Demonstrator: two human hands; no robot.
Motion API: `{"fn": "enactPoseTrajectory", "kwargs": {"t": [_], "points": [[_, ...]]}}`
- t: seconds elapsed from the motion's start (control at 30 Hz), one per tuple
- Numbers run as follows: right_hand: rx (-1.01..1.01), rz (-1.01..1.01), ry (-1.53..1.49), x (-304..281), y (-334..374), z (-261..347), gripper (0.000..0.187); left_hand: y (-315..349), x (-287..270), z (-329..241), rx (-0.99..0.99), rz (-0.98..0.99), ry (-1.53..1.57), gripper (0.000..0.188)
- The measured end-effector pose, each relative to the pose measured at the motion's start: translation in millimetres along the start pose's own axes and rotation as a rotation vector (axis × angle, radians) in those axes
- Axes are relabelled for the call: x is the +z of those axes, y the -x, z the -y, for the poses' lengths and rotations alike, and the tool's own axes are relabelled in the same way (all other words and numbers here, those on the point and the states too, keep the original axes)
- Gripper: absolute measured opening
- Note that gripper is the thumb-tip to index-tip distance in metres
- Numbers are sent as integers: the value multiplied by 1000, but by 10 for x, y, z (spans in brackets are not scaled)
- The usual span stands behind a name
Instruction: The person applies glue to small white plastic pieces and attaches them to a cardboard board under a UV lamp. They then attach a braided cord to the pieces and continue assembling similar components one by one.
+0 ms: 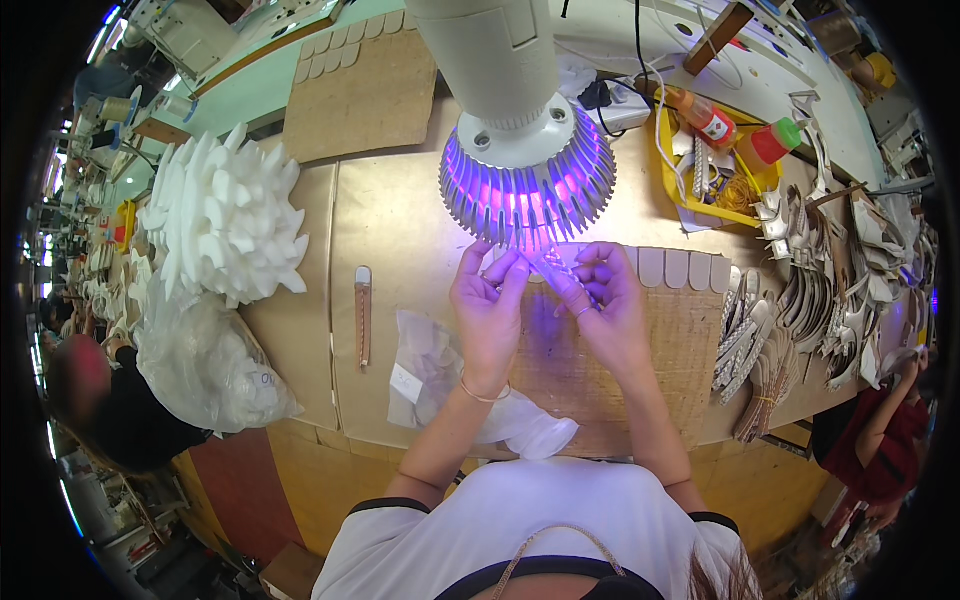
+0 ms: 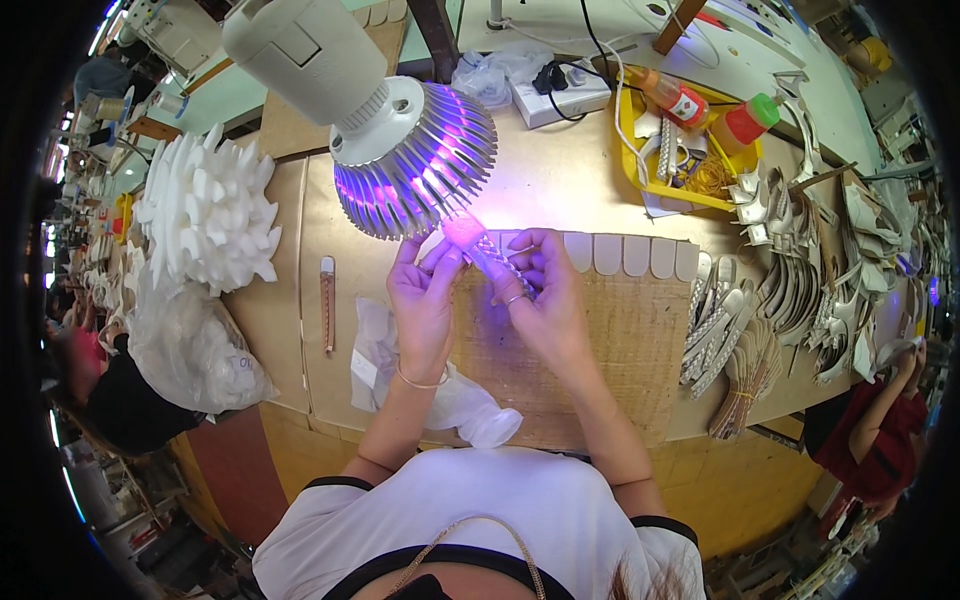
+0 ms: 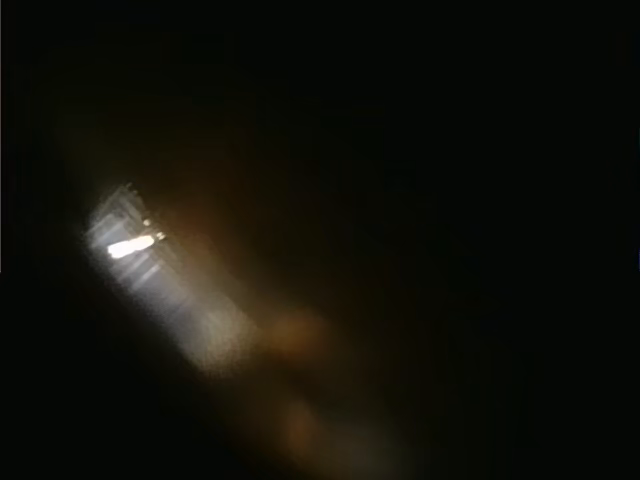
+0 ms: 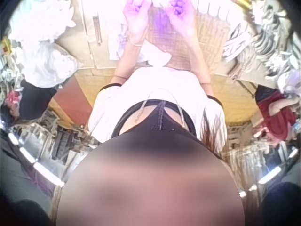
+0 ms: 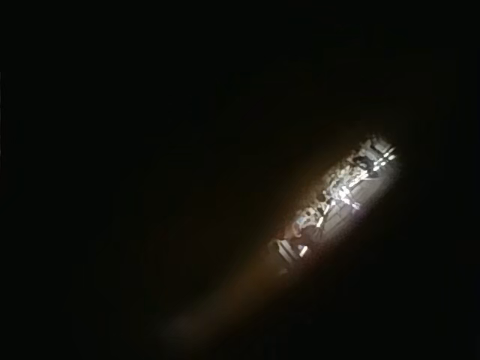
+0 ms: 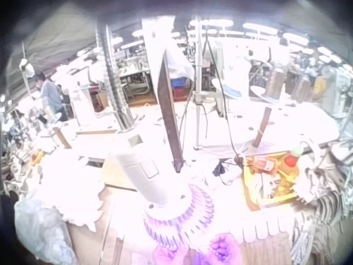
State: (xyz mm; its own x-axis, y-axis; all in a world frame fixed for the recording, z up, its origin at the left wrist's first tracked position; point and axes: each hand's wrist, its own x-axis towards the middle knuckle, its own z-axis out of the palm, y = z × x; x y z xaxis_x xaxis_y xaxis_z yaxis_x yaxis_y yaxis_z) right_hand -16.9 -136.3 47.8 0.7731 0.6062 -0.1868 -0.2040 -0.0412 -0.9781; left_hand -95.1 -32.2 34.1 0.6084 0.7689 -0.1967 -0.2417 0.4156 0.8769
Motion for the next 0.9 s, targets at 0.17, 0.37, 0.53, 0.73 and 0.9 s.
{"fn": "enactPoseTrajectory", "kwargs": {"t": [0.17,0.37,0.53,0.73,0.9], "points": [[-12,11,3,-26,6,6,29,14,-6,-12,-15,28,-25,39],[-11,6,8,-34,22,15,28,22,-5,-4,-30,36,23,41],[-8,-3,5,-26,35,16,26,43,-1,0,-33,29,14,43],[9,-4,-8,-23,52,20,25,62,19,9,-25,16,20,44],[25,4,-21,-27,61,39,25,82,18,6,-35,-8,55,42]]}}
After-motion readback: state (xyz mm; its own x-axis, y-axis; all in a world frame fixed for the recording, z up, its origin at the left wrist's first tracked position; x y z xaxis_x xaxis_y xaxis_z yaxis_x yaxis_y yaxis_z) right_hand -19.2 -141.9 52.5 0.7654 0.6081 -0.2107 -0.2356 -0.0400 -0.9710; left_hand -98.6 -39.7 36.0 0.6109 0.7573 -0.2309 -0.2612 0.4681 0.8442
